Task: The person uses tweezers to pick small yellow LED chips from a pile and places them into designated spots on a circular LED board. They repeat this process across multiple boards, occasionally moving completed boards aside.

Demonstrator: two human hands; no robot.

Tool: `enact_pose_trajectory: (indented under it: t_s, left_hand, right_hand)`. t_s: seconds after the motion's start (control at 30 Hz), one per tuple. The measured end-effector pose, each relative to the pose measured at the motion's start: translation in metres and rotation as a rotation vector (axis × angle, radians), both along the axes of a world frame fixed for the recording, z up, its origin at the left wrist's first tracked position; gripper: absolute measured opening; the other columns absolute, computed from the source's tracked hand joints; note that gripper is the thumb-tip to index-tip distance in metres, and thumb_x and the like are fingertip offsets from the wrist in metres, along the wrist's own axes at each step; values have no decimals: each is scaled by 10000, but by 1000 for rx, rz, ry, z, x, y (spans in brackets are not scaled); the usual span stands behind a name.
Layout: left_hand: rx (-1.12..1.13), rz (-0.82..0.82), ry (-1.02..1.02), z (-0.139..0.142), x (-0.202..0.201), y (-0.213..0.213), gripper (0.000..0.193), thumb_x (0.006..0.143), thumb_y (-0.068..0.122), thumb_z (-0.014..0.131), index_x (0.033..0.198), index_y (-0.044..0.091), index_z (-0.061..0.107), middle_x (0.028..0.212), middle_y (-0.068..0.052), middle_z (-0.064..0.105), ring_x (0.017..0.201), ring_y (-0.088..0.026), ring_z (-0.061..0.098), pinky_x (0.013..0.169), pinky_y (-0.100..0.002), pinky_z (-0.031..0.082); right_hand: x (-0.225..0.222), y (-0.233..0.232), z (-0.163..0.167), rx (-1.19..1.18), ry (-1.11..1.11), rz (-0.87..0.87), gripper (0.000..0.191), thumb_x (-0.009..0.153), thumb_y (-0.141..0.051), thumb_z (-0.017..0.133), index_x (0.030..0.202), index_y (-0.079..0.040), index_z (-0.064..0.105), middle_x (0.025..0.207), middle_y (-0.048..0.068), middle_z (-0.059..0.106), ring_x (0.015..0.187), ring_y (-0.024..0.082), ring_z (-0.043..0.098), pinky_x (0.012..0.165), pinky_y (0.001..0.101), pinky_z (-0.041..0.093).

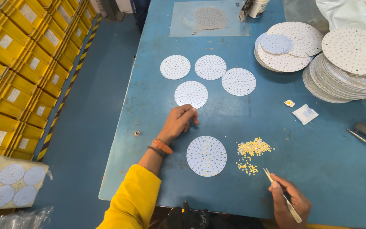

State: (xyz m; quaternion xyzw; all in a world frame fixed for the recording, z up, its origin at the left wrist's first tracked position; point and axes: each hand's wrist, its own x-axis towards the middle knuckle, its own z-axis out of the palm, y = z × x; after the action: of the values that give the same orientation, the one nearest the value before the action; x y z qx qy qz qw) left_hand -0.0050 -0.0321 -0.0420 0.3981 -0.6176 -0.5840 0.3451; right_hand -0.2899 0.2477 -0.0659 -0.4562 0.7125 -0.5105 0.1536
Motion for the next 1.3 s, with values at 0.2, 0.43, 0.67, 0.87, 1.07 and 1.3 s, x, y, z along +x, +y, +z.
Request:
enact_pose_trajectory:
  t_s: [0.2,0.43,0.67,0.87,1.07,1.3]
  left_hand:
    - [17,-48,29,-7,3,-7,173,889,57,491,887,7,657,788,-93,736,460,-69,488,439,-236,395]
    - [-21,-48,-60,-11,2,-5,228,859,3,463,855,-25,689,762,-111,699,478,-77,496,436,-251,396]
    - [-9,-33,9,-1,2,-3,294,958,192,452,878,7,666,804,-102,737,456,-80,487,462,-247,409]
    - [-28,-8,-23,5,0,1,500,1037,460,501,899,13,677,809,-112,733,460,-84,488,467,-246,401]
    - [-73,-17,63,8,3,2,493,1041,462,493,898,29,682,821,-104,742,499,-75,496,481,-239,404]
    - [-157,-8,60,5,3,0,509,1054,466,468,895,36,689,814,-94,754,541,-70,507,518,-229,422]
  right_hand:
    - [0,0,-5,19,-38,1,237,964,-123,666,1161,-24,754,808,53,745,692,78,641,656,230,498]
    - [0,3,-4,23,-65,4,244,979,-120,655,1184,-25,747,785,54,733,689,76,617,658,225,497]
    - [3,3,2,-1,-5,29,234,967,-119,668,1170,-30,742,785,39,738,683,65,638,635,223,496]
    - [2,2,5,-15,14,43,219,965,-100,672,1161,-38,747,778,36,737,640,69,618,603,222,483]
    - [2,1,6,-55,40,52,201,974,-104,670,1148,-37,745,789,43,741,715,67,671,659,218,509]
    - [3,2,8,-25,21,35,209,962,-105,676,1146,-38,750,783,40,737,665,67,636,619,226,493]
